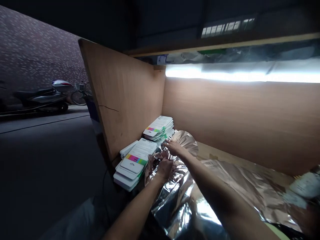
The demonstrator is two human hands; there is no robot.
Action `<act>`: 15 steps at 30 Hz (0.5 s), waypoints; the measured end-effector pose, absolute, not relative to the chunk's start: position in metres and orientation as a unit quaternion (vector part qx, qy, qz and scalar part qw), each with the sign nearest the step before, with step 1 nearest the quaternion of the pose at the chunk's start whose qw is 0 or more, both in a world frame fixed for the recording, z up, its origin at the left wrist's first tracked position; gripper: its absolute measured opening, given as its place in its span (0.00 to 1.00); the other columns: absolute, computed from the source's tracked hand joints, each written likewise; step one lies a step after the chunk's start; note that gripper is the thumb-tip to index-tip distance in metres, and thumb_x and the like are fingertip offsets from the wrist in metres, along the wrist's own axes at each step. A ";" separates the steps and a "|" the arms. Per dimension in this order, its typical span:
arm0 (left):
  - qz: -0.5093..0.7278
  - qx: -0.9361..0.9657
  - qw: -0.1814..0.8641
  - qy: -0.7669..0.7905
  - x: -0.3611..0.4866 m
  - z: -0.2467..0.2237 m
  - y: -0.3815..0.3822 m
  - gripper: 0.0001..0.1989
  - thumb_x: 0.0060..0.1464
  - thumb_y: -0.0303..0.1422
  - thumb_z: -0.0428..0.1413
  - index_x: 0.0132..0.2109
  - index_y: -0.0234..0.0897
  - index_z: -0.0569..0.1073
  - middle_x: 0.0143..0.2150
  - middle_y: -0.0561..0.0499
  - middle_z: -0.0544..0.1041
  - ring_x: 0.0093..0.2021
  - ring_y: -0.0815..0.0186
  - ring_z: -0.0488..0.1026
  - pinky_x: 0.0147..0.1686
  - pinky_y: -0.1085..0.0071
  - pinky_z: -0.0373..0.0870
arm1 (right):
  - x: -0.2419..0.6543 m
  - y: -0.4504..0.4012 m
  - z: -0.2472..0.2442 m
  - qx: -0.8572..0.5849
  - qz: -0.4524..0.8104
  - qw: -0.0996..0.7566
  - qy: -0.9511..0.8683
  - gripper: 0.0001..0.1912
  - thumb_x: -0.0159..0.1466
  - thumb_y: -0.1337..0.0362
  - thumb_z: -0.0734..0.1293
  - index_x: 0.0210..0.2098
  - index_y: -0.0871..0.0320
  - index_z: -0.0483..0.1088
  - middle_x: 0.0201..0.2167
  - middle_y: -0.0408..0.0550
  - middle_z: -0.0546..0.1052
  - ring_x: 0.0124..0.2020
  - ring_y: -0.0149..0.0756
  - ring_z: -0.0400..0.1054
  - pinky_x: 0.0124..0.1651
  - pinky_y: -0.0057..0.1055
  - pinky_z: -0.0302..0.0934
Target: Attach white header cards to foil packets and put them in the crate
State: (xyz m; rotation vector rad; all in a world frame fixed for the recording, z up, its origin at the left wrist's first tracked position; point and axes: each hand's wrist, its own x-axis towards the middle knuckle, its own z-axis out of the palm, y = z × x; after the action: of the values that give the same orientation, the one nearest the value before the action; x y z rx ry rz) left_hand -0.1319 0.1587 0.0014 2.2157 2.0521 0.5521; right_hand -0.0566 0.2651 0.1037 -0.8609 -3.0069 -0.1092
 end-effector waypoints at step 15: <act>0.204 0.765 -0.026 0.611 -0.119 0.042 0.137 0.14 0.66 0.26 0.48 0.47 0.32 0.79 0.52 0.35 0.79 0.57 0.49 0.72 0.59 0.49 0.65 | 0.047 0.265 0.140 -0.311 -0.212 -0.014 -0.926 0.13 0.74 0.68 0.60 0.53 0.59 0.74 0.52 0.58 0.76 0.52 0.48 0.70 0.56 0.48 0.63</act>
State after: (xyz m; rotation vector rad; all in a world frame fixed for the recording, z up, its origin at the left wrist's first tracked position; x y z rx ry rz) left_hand -0.1187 0.1372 0.0421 2.4433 1.9512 0.6515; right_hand 0.0469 0.2646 0.1403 -0.9870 -2.9372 -0.6716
